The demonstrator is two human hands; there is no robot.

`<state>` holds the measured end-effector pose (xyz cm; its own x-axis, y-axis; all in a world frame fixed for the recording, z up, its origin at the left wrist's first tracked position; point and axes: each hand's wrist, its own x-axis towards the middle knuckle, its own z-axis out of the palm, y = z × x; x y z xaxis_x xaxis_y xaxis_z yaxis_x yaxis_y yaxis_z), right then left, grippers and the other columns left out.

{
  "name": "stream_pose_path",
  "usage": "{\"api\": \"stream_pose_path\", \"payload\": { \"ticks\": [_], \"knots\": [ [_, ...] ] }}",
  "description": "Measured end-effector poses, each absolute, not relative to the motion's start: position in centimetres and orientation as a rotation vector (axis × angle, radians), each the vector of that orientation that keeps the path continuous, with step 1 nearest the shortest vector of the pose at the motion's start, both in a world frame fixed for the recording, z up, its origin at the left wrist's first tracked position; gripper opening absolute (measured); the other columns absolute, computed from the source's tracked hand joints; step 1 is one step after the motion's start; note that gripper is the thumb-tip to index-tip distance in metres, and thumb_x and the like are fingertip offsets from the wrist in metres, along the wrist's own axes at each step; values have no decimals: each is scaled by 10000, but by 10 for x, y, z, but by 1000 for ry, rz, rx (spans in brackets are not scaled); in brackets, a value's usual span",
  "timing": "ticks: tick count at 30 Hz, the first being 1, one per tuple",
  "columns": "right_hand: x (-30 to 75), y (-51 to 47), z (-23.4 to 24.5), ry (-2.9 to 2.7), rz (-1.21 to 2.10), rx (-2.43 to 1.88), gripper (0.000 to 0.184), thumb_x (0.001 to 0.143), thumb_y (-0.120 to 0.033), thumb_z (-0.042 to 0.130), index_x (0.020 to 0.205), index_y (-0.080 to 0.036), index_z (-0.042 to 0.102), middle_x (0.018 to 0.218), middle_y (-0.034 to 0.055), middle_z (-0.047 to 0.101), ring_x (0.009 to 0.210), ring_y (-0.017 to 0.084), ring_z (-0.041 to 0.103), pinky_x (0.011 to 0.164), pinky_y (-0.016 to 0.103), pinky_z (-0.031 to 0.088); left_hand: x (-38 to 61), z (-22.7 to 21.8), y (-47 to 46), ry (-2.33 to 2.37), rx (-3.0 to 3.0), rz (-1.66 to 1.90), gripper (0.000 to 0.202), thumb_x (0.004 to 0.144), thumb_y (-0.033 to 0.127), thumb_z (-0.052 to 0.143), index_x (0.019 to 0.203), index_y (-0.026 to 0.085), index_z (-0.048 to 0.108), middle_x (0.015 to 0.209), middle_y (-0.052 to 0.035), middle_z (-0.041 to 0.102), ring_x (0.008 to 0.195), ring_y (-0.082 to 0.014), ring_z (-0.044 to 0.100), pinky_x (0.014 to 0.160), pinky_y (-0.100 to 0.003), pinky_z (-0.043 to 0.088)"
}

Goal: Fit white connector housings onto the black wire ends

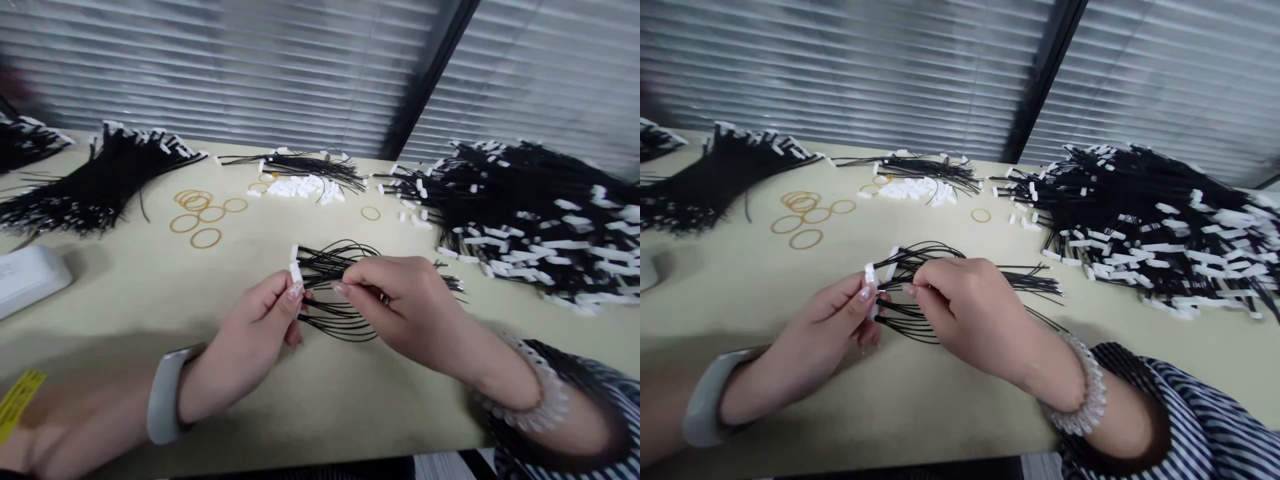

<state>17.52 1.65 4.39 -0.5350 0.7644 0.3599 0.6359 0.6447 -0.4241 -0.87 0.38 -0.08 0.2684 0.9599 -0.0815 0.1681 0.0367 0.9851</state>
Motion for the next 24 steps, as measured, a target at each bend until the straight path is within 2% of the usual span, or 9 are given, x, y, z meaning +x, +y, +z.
{"api": "stream_pose_path", "payload": {
  "ticks": [11,21,24],
  "knots": [
    [176,19,46,-2401,401,-1062,154,810,-132,492,685,-164,575,579,-40,539,521,51,428,518,184,320,-10,-4,2,1174,1431,858,301,895,424,371,714,196,447,541,45,453,493,-87,442,471,-195,359],
    [168,16,40,-2423,252,-1075,177,829,-143,465,681,-159,563,595,-25,544,537,71,443,523,220,327,-10,-1,1,1142,1487,817,279,902,393,345,761,190,474,533,41,465,498,-94,437,489,-200,365],
    [173,16,53,-2356,143,-1021,96,831,-174,508,797,-147,594,729,23,596,671,104,503,629,232,389,-9,0,-1,1131,1498,836,275,904,388,344,745,194,457,564,41,466,524,-90,453,517,-195,379]
  ]
}}
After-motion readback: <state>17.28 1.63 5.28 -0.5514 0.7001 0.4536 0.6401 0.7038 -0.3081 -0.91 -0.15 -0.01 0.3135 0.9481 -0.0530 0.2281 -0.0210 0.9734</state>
